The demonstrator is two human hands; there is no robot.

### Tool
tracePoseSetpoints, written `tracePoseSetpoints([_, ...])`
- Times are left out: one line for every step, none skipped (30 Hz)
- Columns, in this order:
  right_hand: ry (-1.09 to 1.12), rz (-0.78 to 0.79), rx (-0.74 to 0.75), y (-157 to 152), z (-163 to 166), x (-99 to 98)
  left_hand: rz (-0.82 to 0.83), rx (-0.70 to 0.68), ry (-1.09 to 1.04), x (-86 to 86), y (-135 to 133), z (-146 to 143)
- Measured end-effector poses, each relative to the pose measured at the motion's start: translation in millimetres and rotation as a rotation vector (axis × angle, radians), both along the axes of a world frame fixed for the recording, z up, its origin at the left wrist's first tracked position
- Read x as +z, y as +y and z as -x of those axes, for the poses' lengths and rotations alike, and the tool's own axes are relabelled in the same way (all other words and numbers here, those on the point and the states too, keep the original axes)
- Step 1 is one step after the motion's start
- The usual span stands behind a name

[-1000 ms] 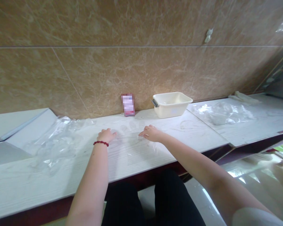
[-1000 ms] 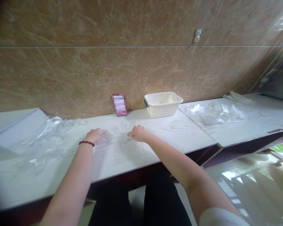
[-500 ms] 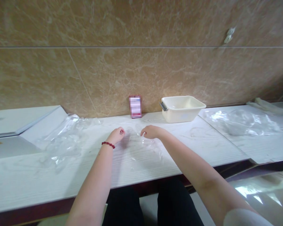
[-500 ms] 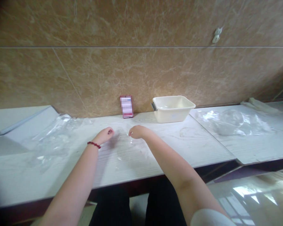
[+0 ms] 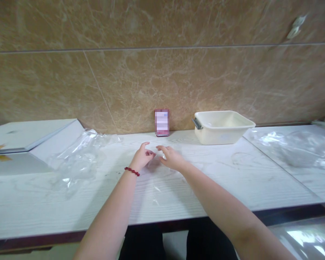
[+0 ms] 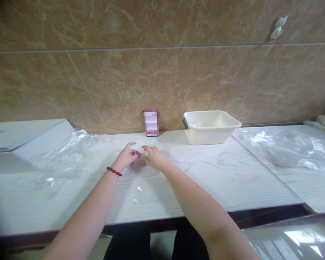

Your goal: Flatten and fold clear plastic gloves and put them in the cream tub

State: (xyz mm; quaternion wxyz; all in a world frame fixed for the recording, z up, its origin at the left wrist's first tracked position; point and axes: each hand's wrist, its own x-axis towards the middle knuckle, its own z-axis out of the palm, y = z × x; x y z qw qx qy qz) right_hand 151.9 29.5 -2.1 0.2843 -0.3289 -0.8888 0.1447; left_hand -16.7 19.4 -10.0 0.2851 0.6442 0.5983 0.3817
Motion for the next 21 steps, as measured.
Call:
tracePoseSetpoints([0.002, -0.004, 0.011, 1.0, 0.6, -1.2, -0.012, -0.003, -0.004, 0.8, -1.0, -1.4])
tracePoseSetpoints([0.007, -0.001, 0.018, 2.0, 1.3, -2.4, -0.020, -0.004, -0.005, 1.5, -2.0, -2.7])
tracePoseSetpoints([0.013, 0.009, 0.020, 3.0, 2.0, -3.8, -0.022, -0.009, -0.004, 2.2, -2.9, -3.9])
tracePoseSetpoints([0.020, 0.021, 0.019, 4.0, 2.5, -5.2, -0.022, -0.020, -0.004, 2.7, -3.7, -4.9])
tracePoseSetpoints([0.025, 0.028, 0.020, 4.9, 2.8, -6.5, -0.022, -0.036, 0.001, 3.0, -4.4, -5.8])
tracePoseSetpoints([0.029, 0.027, 0.021, 5.7, 3.0, -7.6, -0.023, -0.053, 0.010, 3.0, -4.9, -6.6])
tracePoseSetpoints([0.029, 0.019, 0.026, 6.5, 2.9, -8.6, -0.025, -0.069, 0.020, 2.7, -5.2, -7.2])
tracePoseSetpoints([0.029, 0.007, 0.034, 7.2, 2.6, -9.3, -0.030, -0.082, 0.029, 2.3, -5.4, -7.7])
tracePoseSetpoints([0.031, -0.006, 0.042, 7.9, 2.4, -9.9, -0.036, -0.092, 0.037, 1.7, -5.4, -8.2])
tracePoseSetpoints([0.036, -0.016, 0.050, 8.6, 2.1, -10.2, -0.043, -0.101, 0.044, 1.1, -5.3, -8.7])
tracePoseSetpoints([0.045, -0.021, 0.058, 9.3, 2.0, -10.4, -0.047, -0.109, 0.046, 0.5, -5.1, -9.1])
tracePoseSetpoints([0.058, -0.021, 0.064, 9.9, 2.0, -10.3, -0.048, -0.122, 0.044, 0.1, -4.8, -9.6])
tracePoseSetpoints([0.071, -0.016, 0.068, 10.4, 2.1, -10.0, -0.048, -0.137, 0.040, -0.2, -4.6, -10.0])
tracePoseSetpoints([0.080, -0.008, 0.069, 10.7, 2.3, -9.5, -0.049, -0.153, 0.034, -0.1, -4.5, -10.4])
tracePoseSetpoints([0.088, 0.002, 0.066, 11.0, 2.5, -8.8, -0.050, -0.170, 0.028, 0.2, -4.5, -10.6])
tracePoseSetpoints([0.095, 0.010, 0.062, 11.2, 2.6, -8.1, -0.053, -0.184, 0.023, 1.0, -4.7, -10.5])
tracePoseSetpoints([0.103, 0.014, 0.054, 11.3, 2.6, -7.4, -0.062, -0.194, 0.023, 2.0, -5.2, -10.1])
tracePoseSetpoints([0.112, 0.013, 0.045, 11.4, 2.2, -6.8, -0.076, -0.194, 0.034, 3.3, -5.9, -9.4])
tracePoseSetpoints([0.122, 0.008, 0.035, 11.6, 1.5, -6.3, -0.091, -0.189, 0.065, 4.7, -7.0, -8.3])
tracePoseSetpoints([0.129, 0.000, 0.027, 11.9, 0.5, -5.8, -0.101, -0.178, 0.117, 6.0, -8.2, -7.0])
tracePoseSetpoints([0.130, -0.008, 0.027, 12.4, -0.9, -5.3, -0.101, -0.162, 0.190, 7.1, -9.5, -5.6])
